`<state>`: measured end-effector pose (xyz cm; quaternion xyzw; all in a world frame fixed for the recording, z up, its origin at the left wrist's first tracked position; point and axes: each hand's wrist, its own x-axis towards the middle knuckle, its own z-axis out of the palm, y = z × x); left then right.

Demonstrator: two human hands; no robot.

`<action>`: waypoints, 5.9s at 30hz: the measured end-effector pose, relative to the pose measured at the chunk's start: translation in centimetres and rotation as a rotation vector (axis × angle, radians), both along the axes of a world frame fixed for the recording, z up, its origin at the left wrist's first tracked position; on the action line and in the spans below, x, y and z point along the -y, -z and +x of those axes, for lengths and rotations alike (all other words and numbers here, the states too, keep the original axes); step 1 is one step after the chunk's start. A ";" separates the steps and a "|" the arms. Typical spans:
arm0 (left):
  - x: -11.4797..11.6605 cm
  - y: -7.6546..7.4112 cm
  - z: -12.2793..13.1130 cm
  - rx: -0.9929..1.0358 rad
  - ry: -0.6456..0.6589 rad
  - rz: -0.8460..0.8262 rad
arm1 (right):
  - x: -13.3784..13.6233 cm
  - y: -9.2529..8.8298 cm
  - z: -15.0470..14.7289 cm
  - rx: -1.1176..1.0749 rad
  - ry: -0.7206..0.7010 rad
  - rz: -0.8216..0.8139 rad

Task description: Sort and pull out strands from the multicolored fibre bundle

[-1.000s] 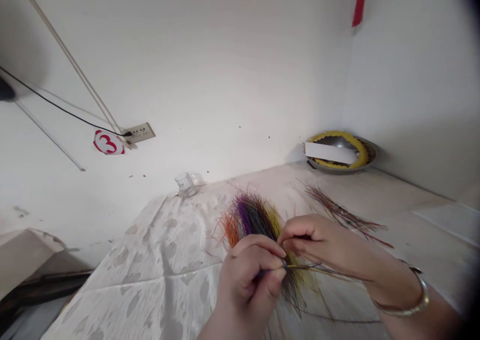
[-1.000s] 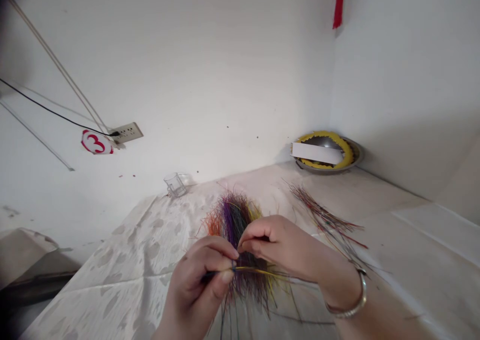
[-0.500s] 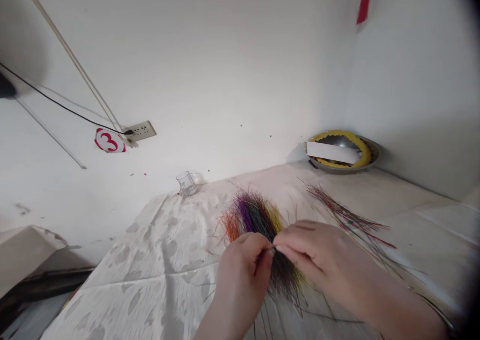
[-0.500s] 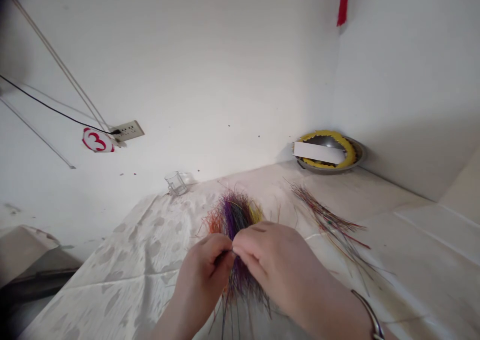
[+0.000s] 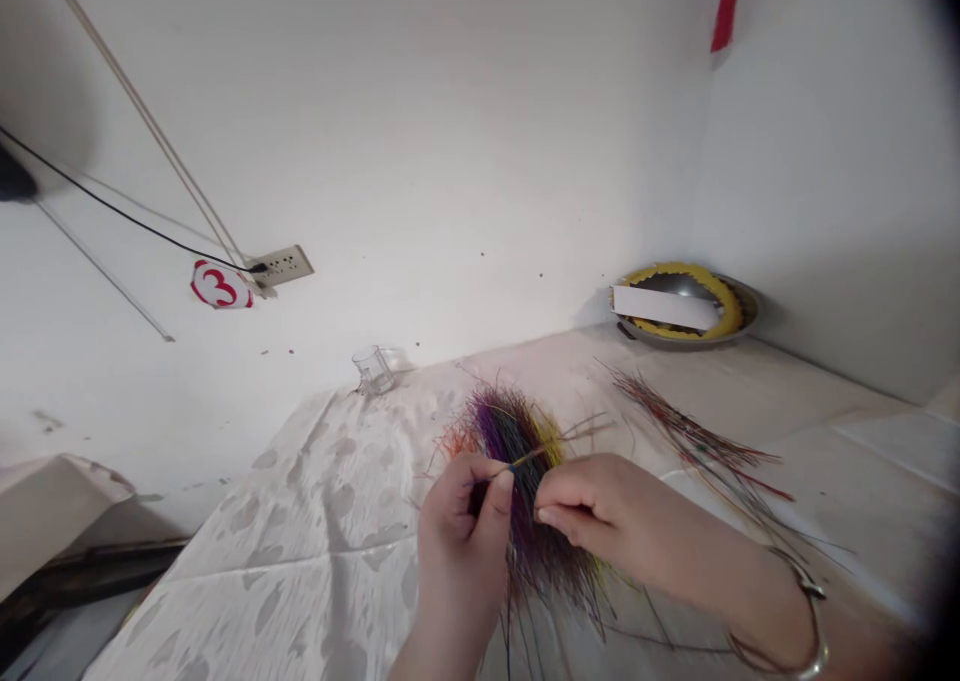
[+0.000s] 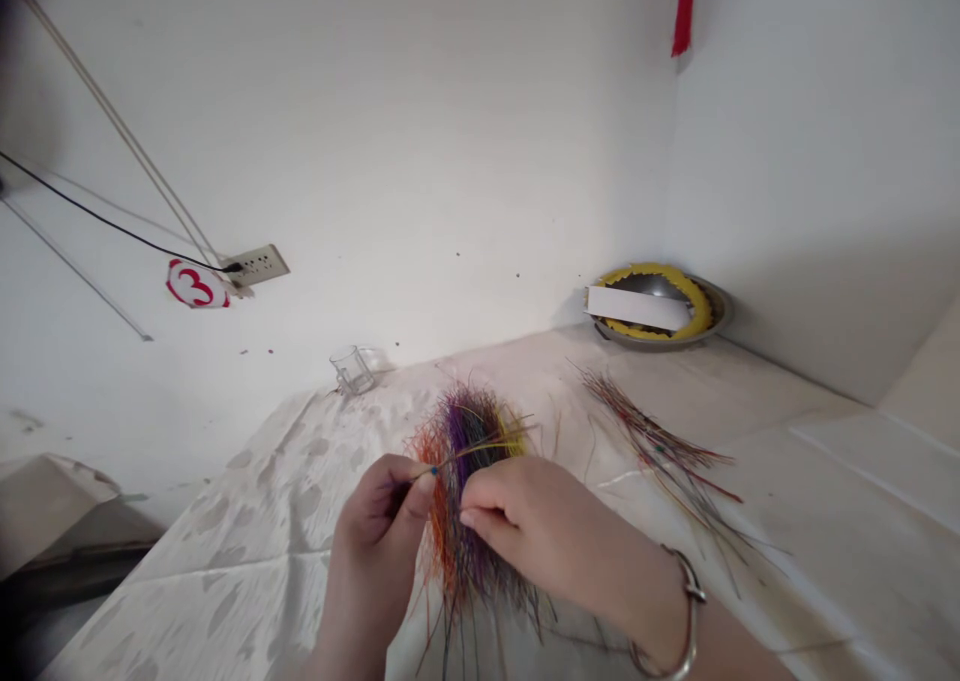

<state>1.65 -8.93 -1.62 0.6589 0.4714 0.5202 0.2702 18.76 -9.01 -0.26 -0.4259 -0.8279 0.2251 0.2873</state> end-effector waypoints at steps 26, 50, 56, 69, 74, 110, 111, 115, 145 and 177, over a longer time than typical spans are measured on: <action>0.0 -0.6 -0.1 -0.145 0.023 -0.023 | 0.7 -0.2 -0.5 0.078 0.055 0.044; 0.6 0.2 -0.2 0.279 0.382 -0.248 | -0.2 0.3 1.5 -0.166 -0.070 -0.059; 0.6 -0.2 0.8 0.133 0.080 -0.103 | 0.7 -0.7 -0.1 -0.084 0.027 0.036; 0.7 -0.4 0.7 0.000 0.031 -0.046 | 1.7 -0.9 -0.9 -0.100 0.096 0.121; 0.4 -0.2 0.7 0.356 0.118 -0.229 | 1.4 -0.8 -0.3 -0.089 0.077 -0.017; 1.2 -0.2 0.5 0.532 0.628 -0.670 | -0.9 0.9 1.2 -0.718 -0.479 -0.379; 1.1 -0.1 0.4 0.585 0.632 -0.683 | -0.9 0.9 1.4 -0.706 -0.478 -0.343; 0.9 0.0 0.2 0.746 0.665 -0.736 | -0.6 0.9 1.6 -0.634 -0.406 -0.155; 1.1 -0.4 1.3 -0.183 0.143 -0.210 | -0.4 -0.3 -0.1 -0.360 -0.024 0.073; 0.6 -0.3 1.4 0.612 0.330 -0.543 | -0.3 0.3 -0.5 -0.437 0.072 0.005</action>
